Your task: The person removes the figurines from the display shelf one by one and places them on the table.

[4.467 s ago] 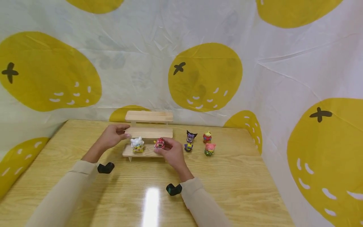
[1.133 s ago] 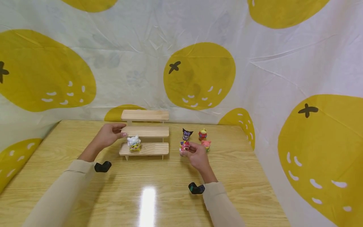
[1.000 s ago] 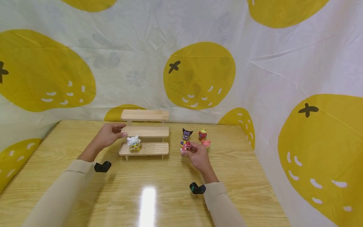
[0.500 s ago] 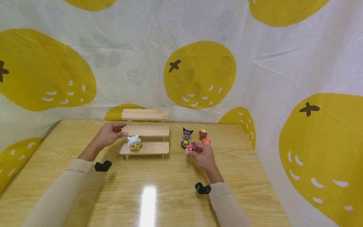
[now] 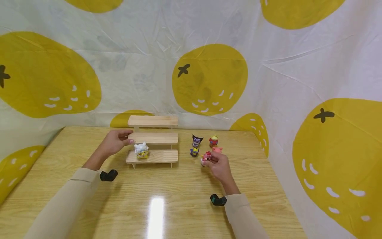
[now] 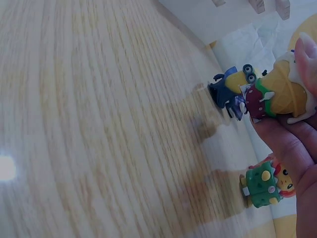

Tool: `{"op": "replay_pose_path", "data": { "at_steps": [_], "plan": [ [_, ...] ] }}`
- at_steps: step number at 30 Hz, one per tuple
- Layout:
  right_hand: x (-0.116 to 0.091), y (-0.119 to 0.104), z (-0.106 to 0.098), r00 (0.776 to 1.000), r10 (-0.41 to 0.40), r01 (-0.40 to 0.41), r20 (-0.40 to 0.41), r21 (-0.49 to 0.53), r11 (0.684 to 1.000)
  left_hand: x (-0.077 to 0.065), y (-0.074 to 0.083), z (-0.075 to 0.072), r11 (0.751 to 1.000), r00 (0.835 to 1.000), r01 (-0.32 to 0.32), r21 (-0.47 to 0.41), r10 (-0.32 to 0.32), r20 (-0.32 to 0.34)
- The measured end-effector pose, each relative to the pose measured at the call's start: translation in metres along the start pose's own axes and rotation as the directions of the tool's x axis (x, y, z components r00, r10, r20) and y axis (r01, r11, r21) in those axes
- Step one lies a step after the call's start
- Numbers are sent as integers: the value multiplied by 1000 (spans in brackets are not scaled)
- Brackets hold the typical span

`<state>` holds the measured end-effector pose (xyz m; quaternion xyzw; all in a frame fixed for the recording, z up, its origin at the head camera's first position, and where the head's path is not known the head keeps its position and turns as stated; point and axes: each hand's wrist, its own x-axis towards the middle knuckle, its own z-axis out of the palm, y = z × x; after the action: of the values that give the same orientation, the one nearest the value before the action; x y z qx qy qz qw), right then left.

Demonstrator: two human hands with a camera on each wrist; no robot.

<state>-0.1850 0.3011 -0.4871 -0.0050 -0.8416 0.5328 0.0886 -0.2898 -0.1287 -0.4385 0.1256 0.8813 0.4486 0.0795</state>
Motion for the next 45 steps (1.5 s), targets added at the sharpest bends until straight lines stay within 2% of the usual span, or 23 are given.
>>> {"op": "replay_pose_path", "data": {
  "at_steps": [6, 17, 31, 45],
  "plan": [
    [-1, 4, -5, 999, 33, -33, -6, -31, 999, -1, 0, 0, 1000, 1000, -7, -2, 7, -1],
    [0, 5, -11, 999, 40, -40, 3, 10, 999, -1, 0, 0, 1000, 1000, -3, 10, 3, -5],
    [-2, 14, -21, 997, 76, -76, 10, -17, 997, -1, 1, 0, 1000, 1000, -14, 13, 14, -8],
    [-1, 22, -28, 999, 36, -37, -8, -52, 998, 1, -1, 0, 1000, 1000, -11, 20, 11, -4]
  ]
}}
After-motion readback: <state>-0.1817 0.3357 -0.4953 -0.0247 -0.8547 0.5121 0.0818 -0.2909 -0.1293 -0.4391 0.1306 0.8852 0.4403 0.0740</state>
